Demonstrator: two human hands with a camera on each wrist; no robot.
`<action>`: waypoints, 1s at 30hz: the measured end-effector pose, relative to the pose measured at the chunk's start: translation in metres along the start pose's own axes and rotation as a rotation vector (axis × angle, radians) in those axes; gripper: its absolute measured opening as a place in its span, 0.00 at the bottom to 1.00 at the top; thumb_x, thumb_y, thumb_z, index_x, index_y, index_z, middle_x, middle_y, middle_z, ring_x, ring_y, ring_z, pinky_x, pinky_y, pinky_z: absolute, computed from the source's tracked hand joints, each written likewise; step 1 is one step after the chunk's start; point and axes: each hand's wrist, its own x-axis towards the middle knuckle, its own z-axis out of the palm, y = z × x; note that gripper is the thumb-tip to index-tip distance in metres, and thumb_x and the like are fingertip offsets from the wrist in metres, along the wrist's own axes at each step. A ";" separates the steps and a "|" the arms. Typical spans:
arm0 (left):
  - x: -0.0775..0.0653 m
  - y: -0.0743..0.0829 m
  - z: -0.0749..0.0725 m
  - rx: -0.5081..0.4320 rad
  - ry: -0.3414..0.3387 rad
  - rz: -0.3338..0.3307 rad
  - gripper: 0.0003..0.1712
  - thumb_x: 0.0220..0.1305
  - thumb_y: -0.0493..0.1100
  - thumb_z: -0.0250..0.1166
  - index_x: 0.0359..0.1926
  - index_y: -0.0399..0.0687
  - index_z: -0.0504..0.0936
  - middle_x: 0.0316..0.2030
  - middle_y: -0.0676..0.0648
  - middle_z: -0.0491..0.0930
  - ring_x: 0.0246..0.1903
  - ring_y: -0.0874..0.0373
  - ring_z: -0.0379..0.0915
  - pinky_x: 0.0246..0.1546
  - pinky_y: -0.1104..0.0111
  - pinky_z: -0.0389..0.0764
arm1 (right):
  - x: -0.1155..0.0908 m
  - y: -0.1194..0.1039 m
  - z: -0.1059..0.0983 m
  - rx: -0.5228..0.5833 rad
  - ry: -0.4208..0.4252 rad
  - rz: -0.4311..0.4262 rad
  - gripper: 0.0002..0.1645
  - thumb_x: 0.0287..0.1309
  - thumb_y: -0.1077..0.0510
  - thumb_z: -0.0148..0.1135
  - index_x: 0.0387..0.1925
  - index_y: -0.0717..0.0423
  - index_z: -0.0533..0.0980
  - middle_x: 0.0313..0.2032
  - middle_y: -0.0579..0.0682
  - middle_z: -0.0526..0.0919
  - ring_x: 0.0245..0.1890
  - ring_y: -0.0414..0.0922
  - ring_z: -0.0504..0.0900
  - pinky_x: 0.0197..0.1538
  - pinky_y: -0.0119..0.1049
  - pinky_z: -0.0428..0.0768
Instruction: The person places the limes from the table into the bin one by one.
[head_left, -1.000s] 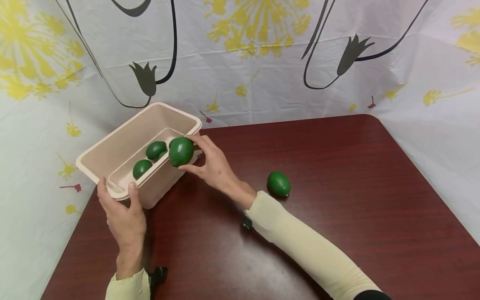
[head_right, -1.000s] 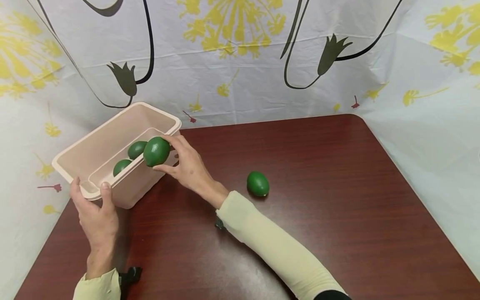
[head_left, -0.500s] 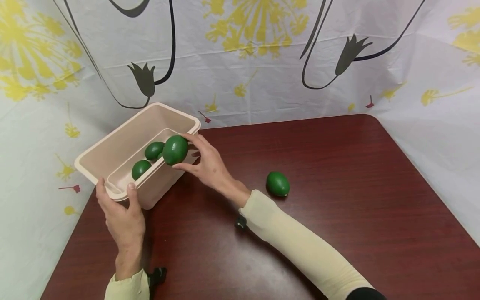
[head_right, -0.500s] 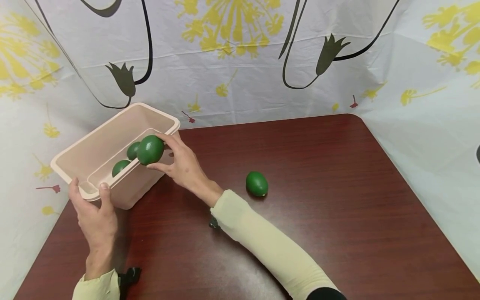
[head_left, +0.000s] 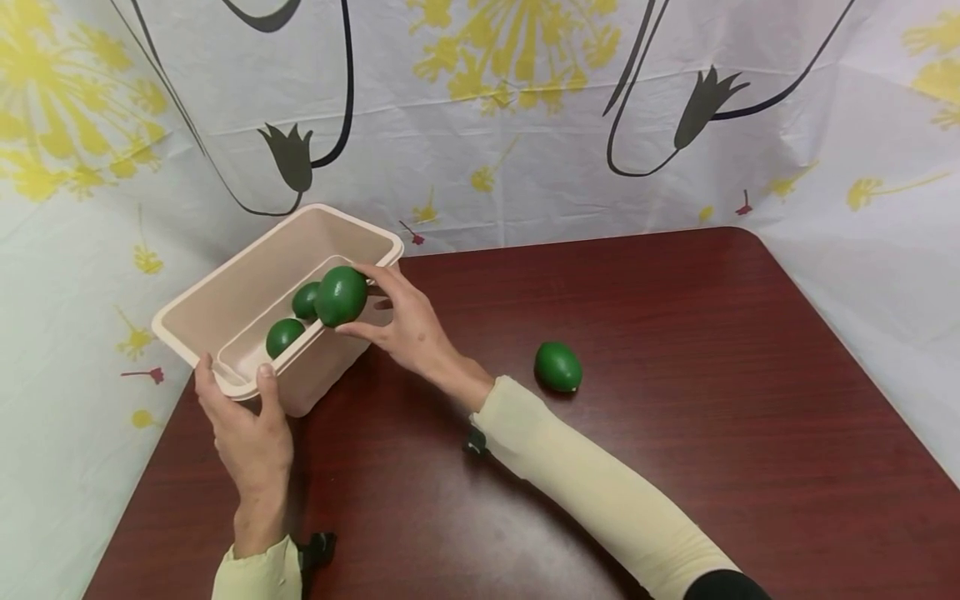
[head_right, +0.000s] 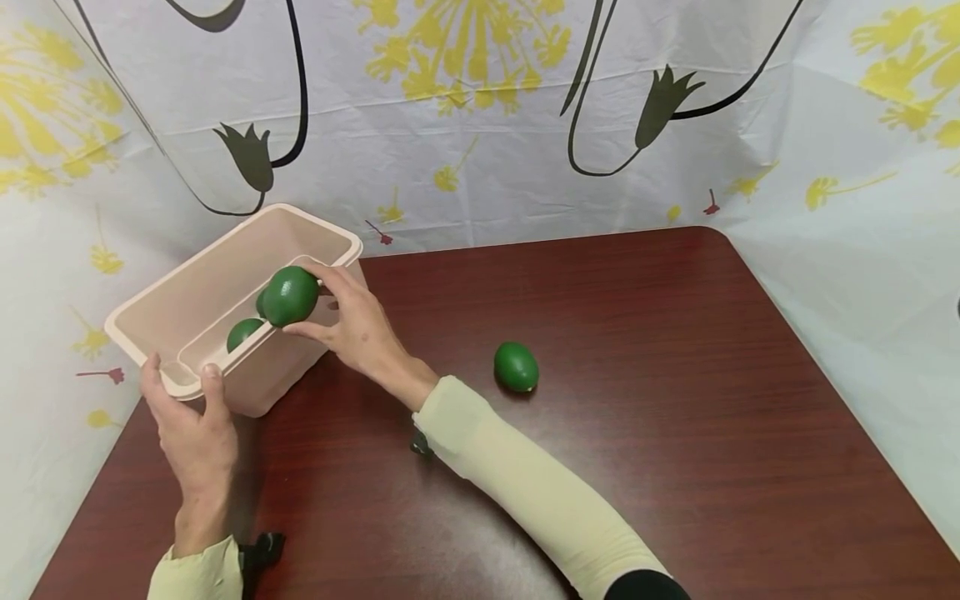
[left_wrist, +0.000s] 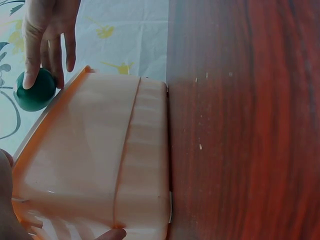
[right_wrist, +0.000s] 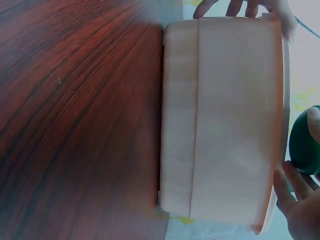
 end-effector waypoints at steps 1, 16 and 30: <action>0.000 0.000 0.000 0.001 0.000 0.000 0.43 0.70 0.64 0.60 0.80 0.70 0.55 0.78 0.47 0.62 0.71 0.35 0.67 0.67 0.33 0.63 | 0.000 0.000 0.000 -0.002 0.000 -0.002 0.47 0.53 0.53 0.81 0.73 0.53 0.70 0.62 0.51 0.79 0.58 0.44 0.84 0.57 0.26 0.80; 0.001 0.000 -0.001 0.001 0.008 0.004 0.43 0.70 0.64 0.60 0.80 0.70 0.55 0.79 0.50 0.61 0.71 0.34 0.67 0.67 0.33 0.63 | 0.006 -0.005 0.008 -0.028 -0.029 -0.011 0.50 0.53 0.52 0.80 0.75 0.51 0.68 0.69 0.51 0.76 0.61 0.44 0.81 0.59 0.26 0.79; -0.001 -0.001 -0.001 0.011 0.001 0.004 0.42 0.70 0.64 0.60 0.80 0.72 0.54 0.78 0.46 0.62 0.69 0.32 0.68 0.65 0.32 0.63 | 0.014 -0.008 0.017 -0.039 -0.041 -0.035 0.49 0.54 0.51 0.80 0.75 0.49 0.68 0.70 0.48 0.75 0.56 0.40 0.83 0.57 0.24 0.80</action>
